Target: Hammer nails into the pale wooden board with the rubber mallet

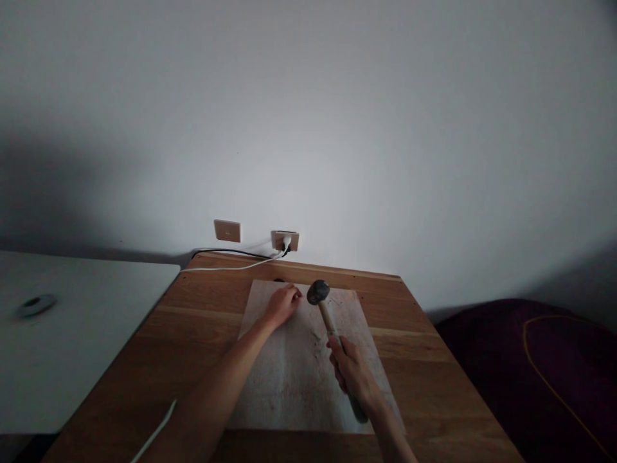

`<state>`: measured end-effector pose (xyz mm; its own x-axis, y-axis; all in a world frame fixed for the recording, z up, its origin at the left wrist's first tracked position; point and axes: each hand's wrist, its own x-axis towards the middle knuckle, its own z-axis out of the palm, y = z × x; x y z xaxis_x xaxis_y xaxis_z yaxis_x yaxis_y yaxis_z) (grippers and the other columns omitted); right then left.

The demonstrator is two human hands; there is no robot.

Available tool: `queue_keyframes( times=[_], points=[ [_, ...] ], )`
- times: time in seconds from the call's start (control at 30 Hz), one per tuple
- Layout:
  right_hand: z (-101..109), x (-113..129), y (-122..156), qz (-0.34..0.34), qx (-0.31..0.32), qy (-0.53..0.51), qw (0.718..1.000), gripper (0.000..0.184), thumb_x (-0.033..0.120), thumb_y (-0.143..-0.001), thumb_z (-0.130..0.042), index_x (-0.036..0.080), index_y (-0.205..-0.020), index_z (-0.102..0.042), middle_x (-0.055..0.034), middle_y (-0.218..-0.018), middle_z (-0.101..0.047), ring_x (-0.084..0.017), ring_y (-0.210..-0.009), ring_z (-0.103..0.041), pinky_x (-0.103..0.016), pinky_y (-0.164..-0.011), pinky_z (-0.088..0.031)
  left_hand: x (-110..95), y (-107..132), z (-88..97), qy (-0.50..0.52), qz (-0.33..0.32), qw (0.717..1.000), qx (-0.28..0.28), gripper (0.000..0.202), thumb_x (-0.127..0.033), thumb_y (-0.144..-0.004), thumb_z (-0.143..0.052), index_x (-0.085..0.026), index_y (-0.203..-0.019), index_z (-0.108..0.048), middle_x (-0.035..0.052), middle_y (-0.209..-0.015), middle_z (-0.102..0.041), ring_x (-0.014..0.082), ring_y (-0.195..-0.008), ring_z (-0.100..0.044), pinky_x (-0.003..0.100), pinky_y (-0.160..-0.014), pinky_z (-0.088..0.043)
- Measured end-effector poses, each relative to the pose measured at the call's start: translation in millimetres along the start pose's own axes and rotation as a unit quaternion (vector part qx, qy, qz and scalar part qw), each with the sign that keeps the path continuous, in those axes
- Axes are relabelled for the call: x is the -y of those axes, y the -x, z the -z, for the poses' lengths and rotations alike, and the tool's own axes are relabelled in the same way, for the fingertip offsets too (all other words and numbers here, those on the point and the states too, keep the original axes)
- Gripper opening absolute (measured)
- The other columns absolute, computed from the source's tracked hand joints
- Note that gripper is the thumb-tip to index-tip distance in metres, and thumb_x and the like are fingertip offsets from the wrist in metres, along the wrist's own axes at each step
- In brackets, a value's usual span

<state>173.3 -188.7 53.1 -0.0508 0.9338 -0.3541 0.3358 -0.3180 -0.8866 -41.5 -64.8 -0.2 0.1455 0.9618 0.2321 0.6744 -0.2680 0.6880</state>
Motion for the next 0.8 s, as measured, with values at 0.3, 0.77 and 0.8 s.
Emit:
queue_keyframes(
  times=[0.3,0.77,0.8],
  points=[
    [-15.0,18.3,-13.7,0.065,0.022,-0.005,0.998,0.054,0.078,-0.087,-0.048,0.024,-0.083,-0.049,0.0103,-0.054,-0.044,-0.007,-0.035,-0.037,-0.019,-0.032,-0.025,2.9,2.2,-6.7,0.0,0.005,0.999,-0.043,0.064,-0.031,-0.076,-0.081,-0.02,-0.133,-0.054,0.0127,-0.132,-0.06,0.0301,-0.118,-0.063,0.04,-0.1,-0.051],
    [-7.9,-13.0,-6.9,-0.004,-0.018,-0.042,0.999,0.056,0.08,-0.077,-0.053,0.024,-0.084,-0.05,0.0095,-0.057,-0.045,-0.006,-0.035,-0.037,-0.018,-0.03,-0.026,6.4,0.3,-5.9,-0.021,-0.004,1.0,-0.017,0.007,-0.023,-0.091,-0.065,-0.02,-0.088,-0.071,0.0066,-0.098,-0.068,0.0217,-0.089,-0.068,0.032,-0.084,-0.051],
    [-7.6,-11.3,-5.7,0.001,-0.021,-0.043,0.999,0.056,0.08,-0.077,-0.054,0.024,-0.082,-0.049,0.0097,-0.056,-0.044,-0.006,-0.035,-0.036,-0.017,-0.03,-0.026,7.5,0.3,-7.0,-0.019,-0.011,1.0,-0.015,0.009,-0.023,-0.091,-0.064,-0.02,-0.092,-0.072,0.007,-0.1,-0.069,0.0217,-0.09,-0.069,0.033,-0.085,-0.052]
  ],
)
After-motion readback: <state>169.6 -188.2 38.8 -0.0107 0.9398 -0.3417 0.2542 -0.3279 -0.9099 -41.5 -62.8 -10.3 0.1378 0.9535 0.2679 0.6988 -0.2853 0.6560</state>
